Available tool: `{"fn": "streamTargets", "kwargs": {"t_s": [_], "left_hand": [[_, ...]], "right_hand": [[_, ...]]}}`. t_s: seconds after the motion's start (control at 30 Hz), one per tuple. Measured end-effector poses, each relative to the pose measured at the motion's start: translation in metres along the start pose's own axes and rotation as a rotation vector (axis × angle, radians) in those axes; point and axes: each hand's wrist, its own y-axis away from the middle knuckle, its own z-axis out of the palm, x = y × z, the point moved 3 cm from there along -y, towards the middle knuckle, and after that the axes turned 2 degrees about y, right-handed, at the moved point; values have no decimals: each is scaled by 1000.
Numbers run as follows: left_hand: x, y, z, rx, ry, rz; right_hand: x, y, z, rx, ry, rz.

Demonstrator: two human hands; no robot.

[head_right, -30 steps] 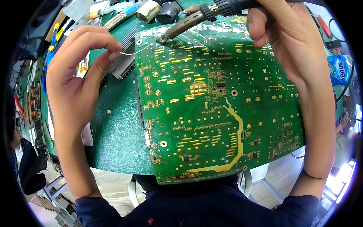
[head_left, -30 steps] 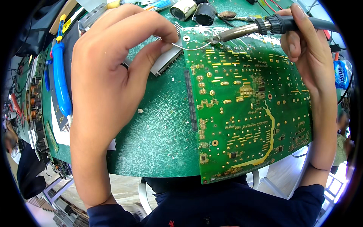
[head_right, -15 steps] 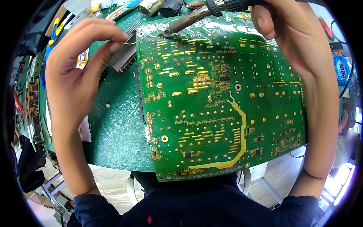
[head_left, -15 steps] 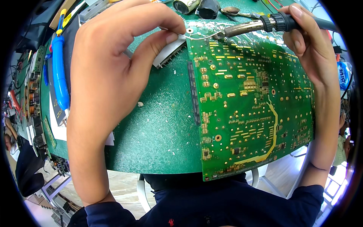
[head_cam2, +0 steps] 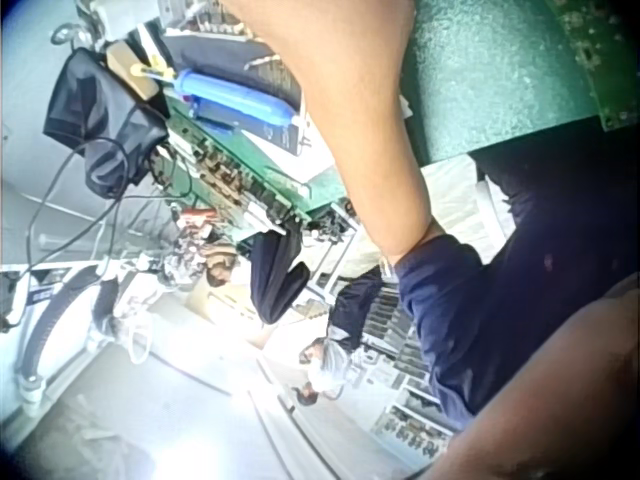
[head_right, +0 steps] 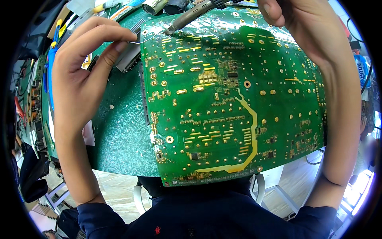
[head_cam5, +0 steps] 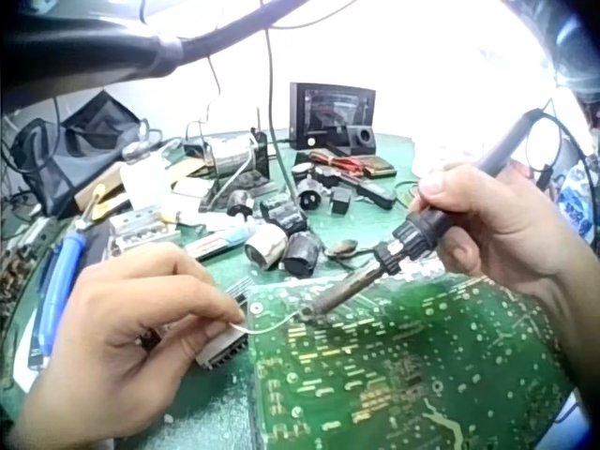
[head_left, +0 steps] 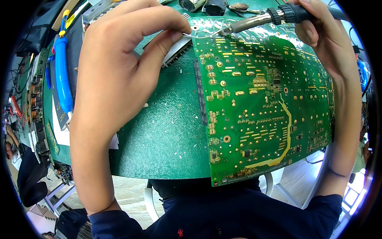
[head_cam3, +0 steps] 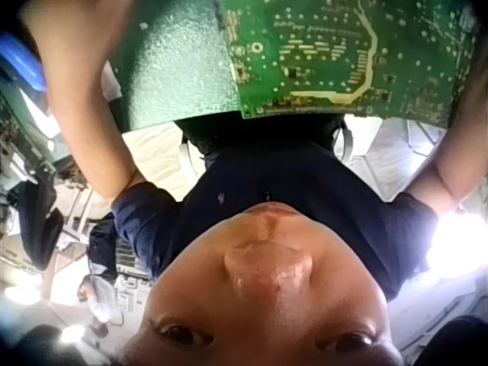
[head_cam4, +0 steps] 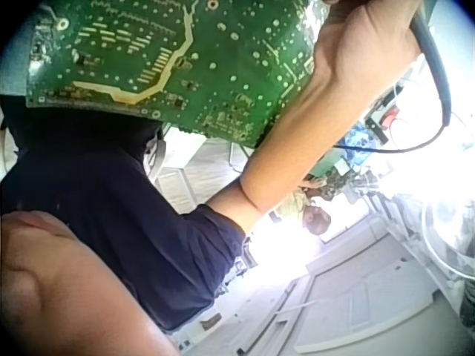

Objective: The person uses a soldering iron and solder wire to apply solder to various points on a large green circuit board. They also use a blue desoldering pump to remove excess solder and a small orange-handled screwdriver to work on a component at the edge of the board.

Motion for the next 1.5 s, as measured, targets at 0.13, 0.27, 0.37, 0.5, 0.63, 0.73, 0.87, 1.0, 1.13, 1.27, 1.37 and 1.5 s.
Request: {"fn": "streamTargets", "kwargs": {"t_s": [0.13,0.27,0.37,0.5,0.63,0.73,0.87,1.0,1.13,1.27,1.37,1.5], "left_hand": [[0,0,-3,-6,-26,5],[-6,2,1,72,73,1],[-4,3,2,70,91,33],[7,5,11,206,184,78],[6,5,12,214,181,61],[8,1,12,123,145,7],[17,-9,0,-45,57,-70],[16,-6,4,34,90,-41],[11,4,14,209,185,48],[8,6,12,215,185,55],[6,5,12,180,152,38],[1,3,4,78,74,14]], "right_hand": [[8,-4,-2,-69,-47,-55],[4,-6,-5,-150,11,-84],[5,-6,-3,-186,-122,-13],[2,-3,0,-103,-72,-6],[6,-1,-1,-14,-36,-90],[10,-3,-3,-36,-29,-144],[4,-3,-3,-99,-27,-92],[2,-2,-1,-62,8,-88],[11,-5,-7,-70,13,-141],[5,2,3,-14,-57,-135],[13,-4,-6,-34,-57,-126],[14,-4,-7,-73,-101,-150]]}}
